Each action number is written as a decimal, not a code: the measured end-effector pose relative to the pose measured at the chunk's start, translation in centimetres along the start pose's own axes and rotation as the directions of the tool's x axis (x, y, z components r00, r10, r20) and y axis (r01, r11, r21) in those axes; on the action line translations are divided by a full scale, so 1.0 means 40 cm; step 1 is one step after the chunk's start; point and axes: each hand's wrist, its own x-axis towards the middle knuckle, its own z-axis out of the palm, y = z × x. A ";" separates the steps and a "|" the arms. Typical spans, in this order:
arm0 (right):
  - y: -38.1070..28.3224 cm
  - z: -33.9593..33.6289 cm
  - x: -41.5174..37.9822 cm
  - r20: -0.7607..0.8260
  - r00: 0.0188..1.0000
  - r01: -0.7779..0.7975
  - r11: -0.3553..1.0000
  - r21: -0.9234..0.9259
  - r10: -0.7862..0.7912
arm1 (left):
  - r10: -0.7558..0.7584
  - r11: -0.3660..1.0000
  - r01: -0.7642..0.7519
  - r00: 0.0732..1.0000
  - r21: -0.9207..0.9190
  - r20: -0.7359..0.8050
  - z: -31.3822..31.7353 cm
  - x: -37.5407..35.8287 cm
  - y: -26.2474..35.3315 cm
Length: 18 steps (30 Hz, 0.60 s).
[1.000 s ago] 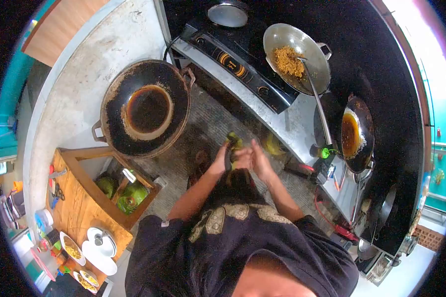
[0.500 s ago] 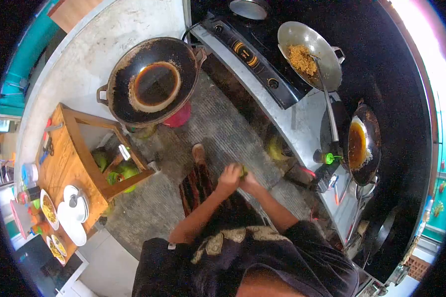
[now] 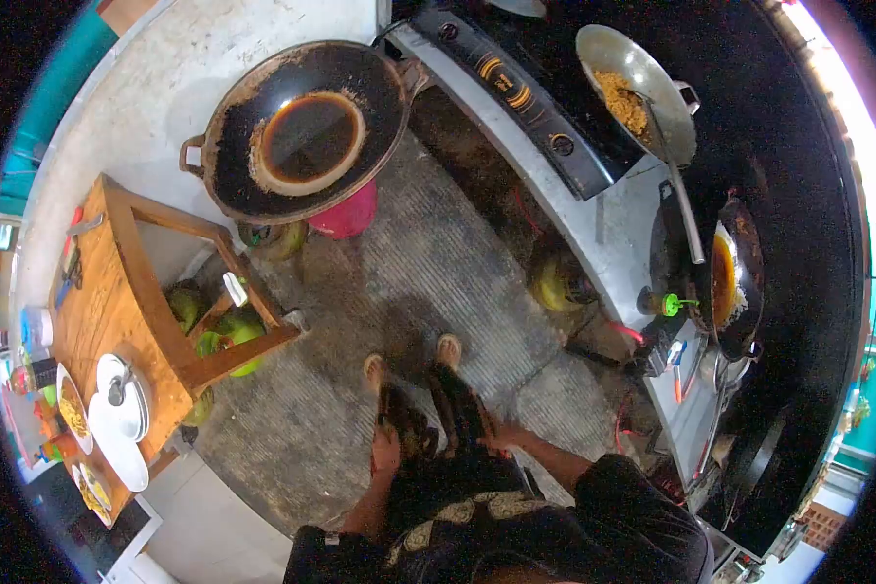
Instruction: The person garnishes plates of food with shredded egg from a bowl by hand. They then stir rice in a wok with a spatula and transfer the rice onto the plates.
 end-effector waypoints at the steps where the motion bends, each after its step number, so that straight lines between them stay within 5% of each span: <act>1: -0.015 0.039 0.012 0.144 0.989 0.005 0.993 0.117 -0.022 | -0.019 0.998 0.019 1.000 -0.065 0.005 -0.032 -0.026 -0.011; 2: -0.034 0.074 0.026 0.260 0.965 -0.021 0.974 0.225 -0.039 | -0.037 0.991 0.037 0.999 -0.128 0.005 -0.052 -0.033 -0.031; 5: -0.033 0.163 0.068 0.322 0.940 -0.020 0.924 0.382 -0.113 | 0.305 0.939 -0.230 0.901 0.256 -0.309 -0.012 -0.029 -0.092; 6: -0.028 0.191 0.077 0.317 0.940 -0.012 0.915 0.404 -0.128 | -0.086 0.996 0.086 0.996 0.004 -0.037 -0.044 -0.049 -0.043; 8: -0.024 0.214 0.080 0.324 0.941 -0.035 0.922 0.386 -0.099 | -0.068 0.983 0.066 0.998 -0.174 -0.001 -0.072 -0.055 -0.043; 11: -0.169 0.000 0.067 0.380 0.902 -0.292 0.939 0.184 0.206 | -0.098 0.963 0.079 0.993 -0.256 -0.064 -0.034 -0.037 -0.159; 14: -0.191 -0.033 0.104 0.419 0.888 -0.113 0.973 -0.202 0.190 | -0.320 0.851 0.271 0.947 -0.449 -0.035 -0.085 -0.042 -0.170; 16: -0.243 -0.196 0.094 0.471 0.882 -0.066 0.991 0.120 0.002 | -0.235 0.885 0.192 0.971 -0.425 -0.050 -0.158 -0.065 -0.154; 18: -0.170 -0.151 0.134 0.289 0.912 0.221 0.942 0.254 -0.292 | -0.142 0.915 0.109 0.988 -0.388 -0.057 -0.246 -0.094 -0.156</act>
